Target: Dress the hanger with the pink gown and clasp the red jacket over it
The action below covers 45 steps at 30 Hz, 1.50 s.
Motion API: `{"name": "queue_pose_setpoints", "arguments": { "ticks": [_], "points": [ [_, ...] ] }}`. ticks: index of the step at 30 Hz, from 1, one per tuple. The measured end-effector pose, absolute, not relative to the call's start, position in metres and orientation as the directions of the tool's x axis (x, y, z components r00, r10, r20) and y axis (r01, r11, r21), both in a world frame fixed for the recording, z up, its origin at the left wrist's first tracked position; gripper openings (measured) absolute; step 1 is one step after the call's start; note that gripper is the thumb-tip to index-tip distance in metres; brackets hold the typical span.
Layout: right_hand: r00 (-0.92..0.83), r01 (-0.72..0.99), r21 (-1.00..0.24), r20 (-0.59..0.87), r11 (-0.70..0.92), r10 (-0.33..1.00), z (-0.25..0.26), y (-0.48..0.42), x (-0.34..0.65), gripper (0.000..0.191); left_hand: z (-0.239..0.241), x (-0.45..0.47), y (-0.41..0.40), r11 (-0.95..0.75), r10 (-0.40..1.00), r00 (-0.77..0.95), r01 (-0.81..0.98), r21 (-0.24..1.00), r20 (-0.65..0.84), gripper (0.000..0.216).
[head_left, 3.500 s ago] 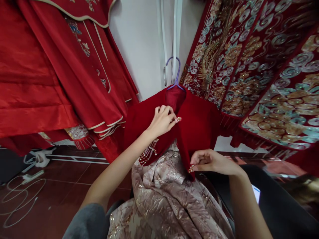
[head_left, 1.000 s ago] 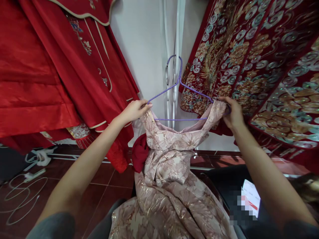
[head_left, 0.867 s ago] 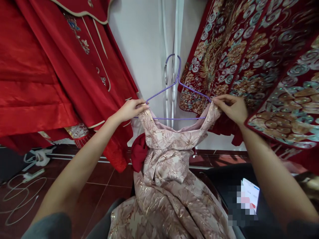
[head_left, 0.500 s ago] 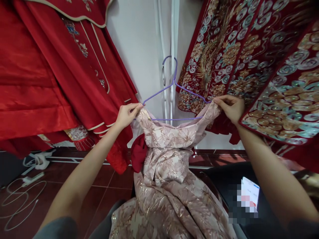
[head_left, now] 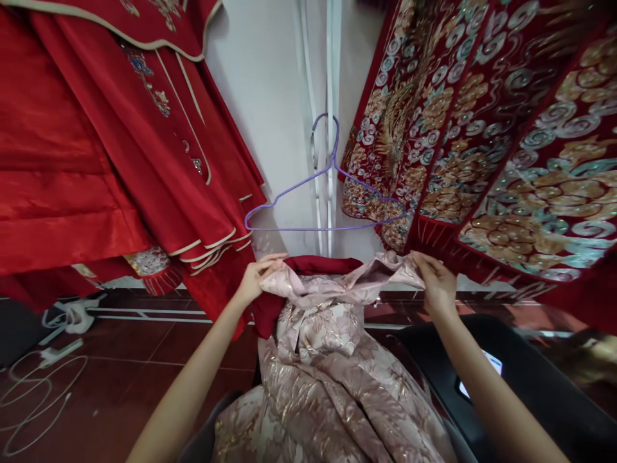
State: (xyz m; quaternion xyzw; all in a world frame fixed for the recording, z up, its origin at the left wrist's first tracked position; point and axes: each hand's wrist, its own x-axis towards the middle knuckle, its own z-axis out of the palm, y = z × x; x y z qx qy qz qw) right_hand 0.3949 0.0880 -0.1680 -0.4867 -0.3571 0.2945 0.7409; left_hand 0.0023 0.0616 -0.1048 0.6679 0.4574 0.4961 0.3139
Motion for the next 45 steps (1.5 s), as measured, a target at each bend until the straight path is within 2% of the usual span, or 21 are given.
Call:
{"name": "queue_pose_setpoints", "arguments": {
  "ticks": [3, 6, 12, 15, 20, 25, 28, 32, 36, 39, 45],
  "points": [
    [0.519, -0.156, -0.928, 0.215, 0.339, 0.827, -0.16, 0.083, 0.389, 0.034, -0.096, 0.034, 0.07, -0.45, 0.889, 0.183, 0.182, 0.875, 0.419, 0.032],
    [0.505, -0.192, -0.931, 0.176, 0.309, 0.845, -0.152, 0.078, 0.383, 0.032, -0.081, 0.064, 0.085, -0.44, 0.896, 0.1, 0.074, 0.895, 0.432, 0.037],
    [0.535, -0.161, -0.933, 0.191, 0.321, 0.823, -0.145, 0.079, 0.383, 0.032, -0.063, 0.084, 0.107, -0.273, 0.953, 0.068, -0.232, 0.934, 0.296, 0.046],
    [0.628, -0.11, -0.915, 0.239, 0.389, 0.741, -0.14, 0.091, 0.392, 0.03, -0.057, 0.075, 0.111, -0.235, 0.967, 0.012, -0.328, 0.915, 0.253, 0.043],
    [0.783, -0.097, -0.849, 0.257, 0.519, 0.566, -0.129, 0.109, 0.403, 0.026, -0.046, 0.055, 0.114, -0.282, 0.959, -0.053, -0.275, 0.919, 0.279, 0.045],
    [0.782, -0.141, -0.797, 0.274, 0.588, 0.56, -0.121, 0.102, 0.399, 0.031, -0.045, 0.045, 0.117, -0.357, 0.934, -0.07, -0.177, 0.917, 0.35, 0.041],
    [0.778, -0.071, -0.802, 0.327, 0.593, 0.536, -0.11, 0.098, 0.397, 0.031, -0.047, 0.045, 0.118, -0.371, 0.929, -0.067, -0.167, 0.914, 0.365, 0.04],
    [0.617, 0.294, -0.752, 0.621, 0.59, 0.484, -0.076, 0.105, 0.389, 0.028, -0.053, 0.055, 0.12, -0.339, 0.941, -0.076, -0.209, 0.917, 0.33, 0.04],
    [0.407, 0.426, -0.644, 0.764, 0.636, 0.501, -0.039, 0.121, 0.368, 0.022, -0.062, 0.072, 0.121, -0.261, 0.964, -0.029, -0.291, 0.921, 0.265, 0.042],
    [0.262, 0.489, -0.58, 0.81, 0.651, 0.525, -0.024, 0.137, 0.358, 0.021, -0.064, 0.077, 0.119, -0.218, 0.972, 0.025, -0.297, 0.93, 0.235, 0.045],
    [0.115, 0.46, -0.624, 0.747, 0.632, 0.654, -0.027, 0.179, 0.364, 0.021, -0.056, 0.072, 0.114, -0.213, 0.968, 0.084, -0.211, 0.954, 0.235, 0.05]
  ]
}}
